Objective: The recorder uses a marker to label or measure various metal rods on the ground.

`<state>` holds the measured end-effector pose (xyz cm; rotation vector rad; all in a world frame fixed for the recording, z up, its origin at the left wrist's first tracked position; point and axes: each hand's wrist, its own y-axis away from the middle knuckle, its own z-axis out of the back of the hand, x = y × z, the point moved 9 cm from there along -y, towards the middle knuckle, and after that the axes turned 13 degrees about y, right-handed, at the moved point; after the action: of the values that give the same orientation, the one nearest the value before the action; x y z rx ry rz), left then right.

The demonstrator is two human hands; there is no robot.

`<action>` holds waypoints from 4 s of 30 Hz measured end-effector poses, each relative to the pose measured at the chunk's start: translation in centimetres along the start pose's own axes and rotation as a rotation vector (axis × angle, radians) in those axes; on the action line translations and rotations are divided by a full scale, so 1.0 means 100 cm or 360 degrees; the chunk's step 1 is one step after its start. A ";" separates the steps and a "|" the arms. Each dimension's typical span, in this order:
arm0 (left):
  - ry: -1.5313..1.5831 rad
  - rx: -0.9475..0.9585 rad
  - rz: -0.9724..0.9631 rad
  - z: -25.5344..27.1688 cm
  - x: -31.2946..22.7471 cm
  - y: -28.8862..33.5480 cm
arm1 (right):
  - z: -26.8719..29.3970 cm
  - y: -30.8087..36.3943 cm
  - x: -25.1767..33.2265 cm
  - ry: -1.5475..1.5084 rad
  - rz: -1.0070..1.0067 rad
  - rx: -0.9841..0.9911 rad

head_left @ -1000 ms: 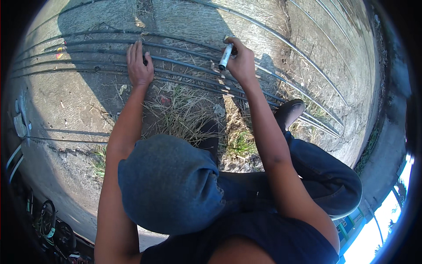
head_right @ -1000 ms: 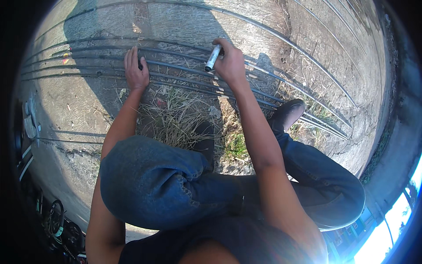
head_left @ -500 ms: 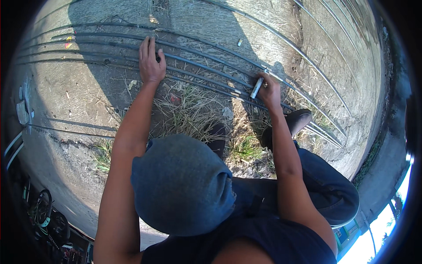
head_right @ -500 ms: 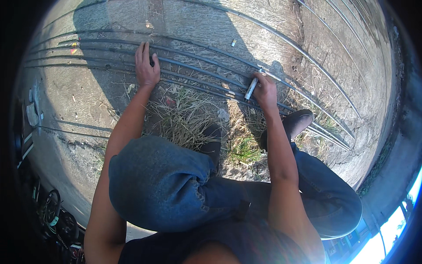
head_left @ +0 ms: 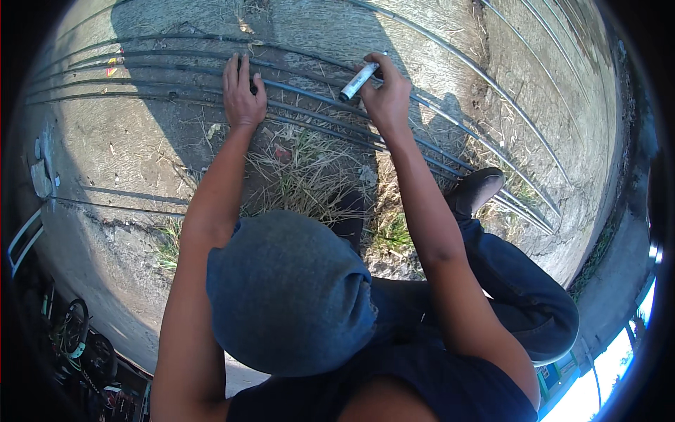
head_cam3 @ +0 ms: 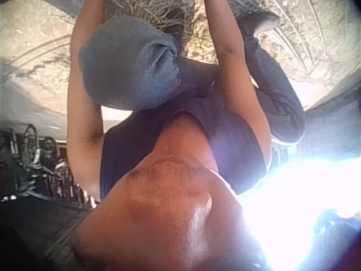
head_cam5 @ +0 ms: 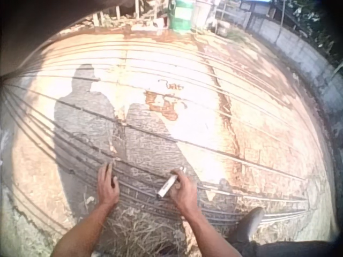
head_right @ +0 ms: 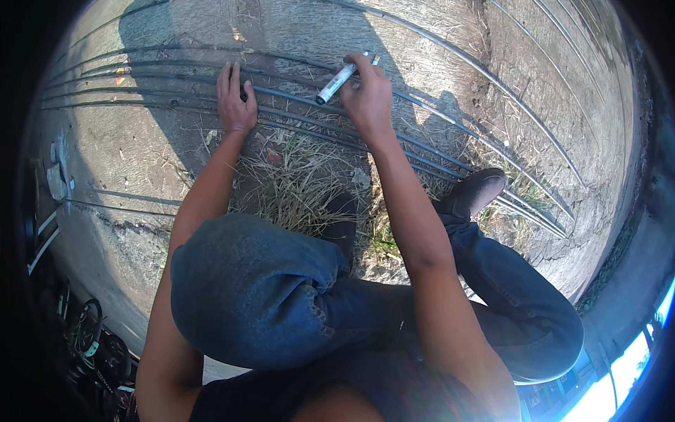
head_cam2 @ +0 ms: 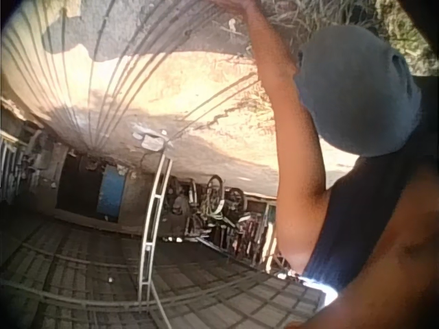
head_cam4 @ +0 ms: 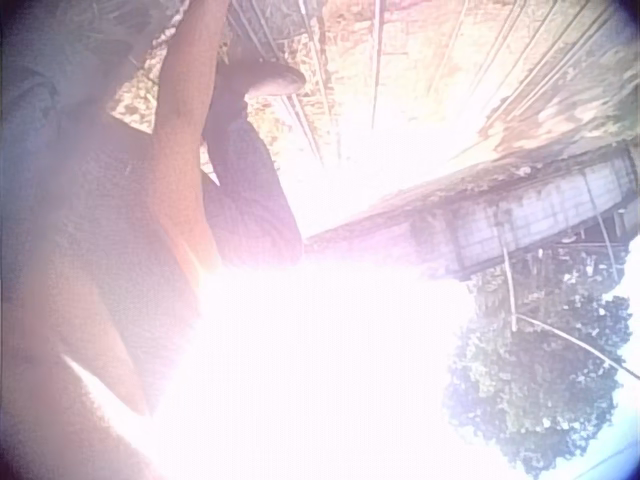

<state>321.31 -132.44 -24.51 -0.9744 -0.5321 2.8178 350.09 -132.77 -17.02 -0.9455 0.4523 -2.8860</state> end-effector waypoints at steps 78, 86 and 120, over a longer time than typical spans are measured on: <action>-0.0273 -0.0526 0.0294 0.041 0.119 -0.058 | -0.065 0.042 -0.047 -0.0251 -0.0605 -0.0066; -0.0248 -0.0545 0.0242 0.041 0.115 -0.057 | -0.070 0.037 -0.040 -0.0220 -0.0579 -0.0116; -0.0256 -0.0411 0.0275 0.033 0.126 -0.059 | -0.055 0.039 -0.041 -0.0414 -0.0378 -0.0434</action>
<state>309.31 -125.15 -27.22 -0.8753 -0.8903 3.0555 350.06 -134.40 -24.75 -1.4876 0.7706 -2.8879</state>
